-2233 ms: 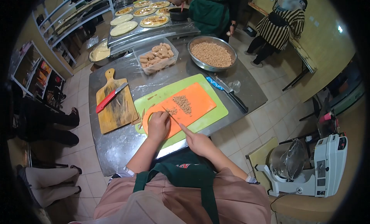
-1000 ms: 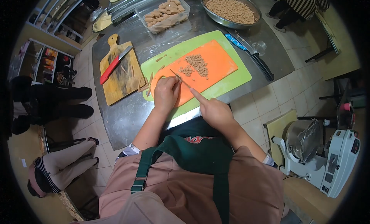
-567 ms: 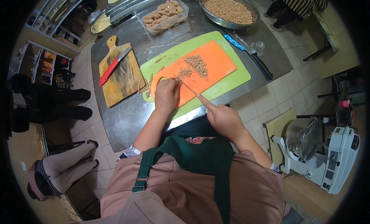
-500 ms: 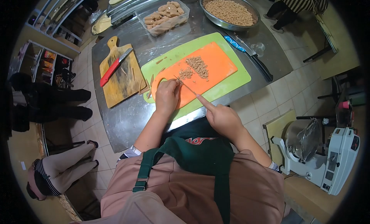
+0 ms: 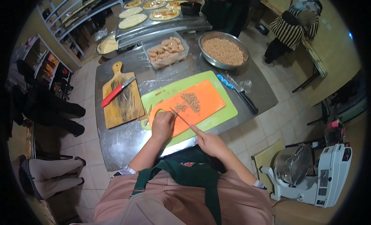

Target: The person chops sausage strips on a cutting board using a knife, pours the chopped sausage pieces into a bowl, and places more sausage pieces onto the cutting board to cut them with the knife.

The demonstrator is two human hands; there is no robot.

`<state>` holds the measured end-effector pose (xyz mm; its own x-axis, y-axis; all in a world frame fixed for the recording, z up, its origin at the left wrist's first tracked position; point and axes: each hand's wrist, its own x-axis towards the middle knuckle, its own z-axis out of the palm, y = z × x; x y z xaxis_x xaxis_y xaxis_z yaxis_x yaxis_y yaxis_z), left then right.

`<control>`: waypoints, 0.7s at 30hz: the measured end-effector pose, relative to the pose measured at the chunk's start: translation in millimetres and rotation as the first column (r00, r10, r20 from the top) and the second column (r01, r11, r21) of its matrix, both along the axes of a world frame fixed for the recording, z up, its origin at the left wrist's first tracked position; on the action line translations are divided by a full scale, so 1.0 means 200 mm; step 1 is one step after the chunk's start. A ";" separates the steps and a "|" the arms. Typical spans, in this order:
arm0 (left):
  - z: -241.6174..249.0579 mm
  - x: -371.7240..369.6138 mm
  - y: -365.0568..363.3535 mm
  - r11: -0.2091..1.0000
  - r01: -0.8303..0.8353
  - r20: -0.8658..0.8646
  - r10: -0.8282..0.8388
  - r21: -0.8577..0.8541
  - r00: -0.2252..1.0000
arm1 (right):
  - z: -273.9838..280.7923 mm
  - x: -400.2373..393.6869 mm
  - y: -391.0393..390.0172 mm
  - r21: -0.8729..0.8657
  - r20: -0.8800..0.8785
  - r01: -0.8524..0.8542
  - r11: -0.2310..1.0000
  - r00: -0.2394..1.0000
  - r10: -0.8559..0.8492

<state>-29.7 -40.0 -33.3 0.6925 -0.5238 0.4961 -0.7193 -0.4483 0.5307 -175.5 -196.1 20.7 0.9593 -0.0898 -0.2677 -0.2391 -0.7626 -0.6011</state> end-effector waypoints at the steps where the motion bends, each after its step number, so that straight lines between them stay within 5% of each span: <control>1: 0.00 0.00 0.00 0.999 -0.004 0.044 0.007 -0.048 0.999 | 0.00 -0.02 -0.01 0.000 -0.001 0.001 1.000 1.000 -0.001; 21: -0.03 0.03 -0.06 0.998 0.045 0.052 -0.047 0.032 0.998 | 0.12 -0.07 -0.01 -0.109 -0.010 0.025 0.994 1.000 -0.026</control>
<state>-23.8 -51.1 -40.0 0.6408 -0.5703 0.5139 -0.7660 -0.4296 0.4782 -189.2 -197.9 45.2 0.9533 -0.1430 -0.2661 -0.2655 -0.8168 -0.5123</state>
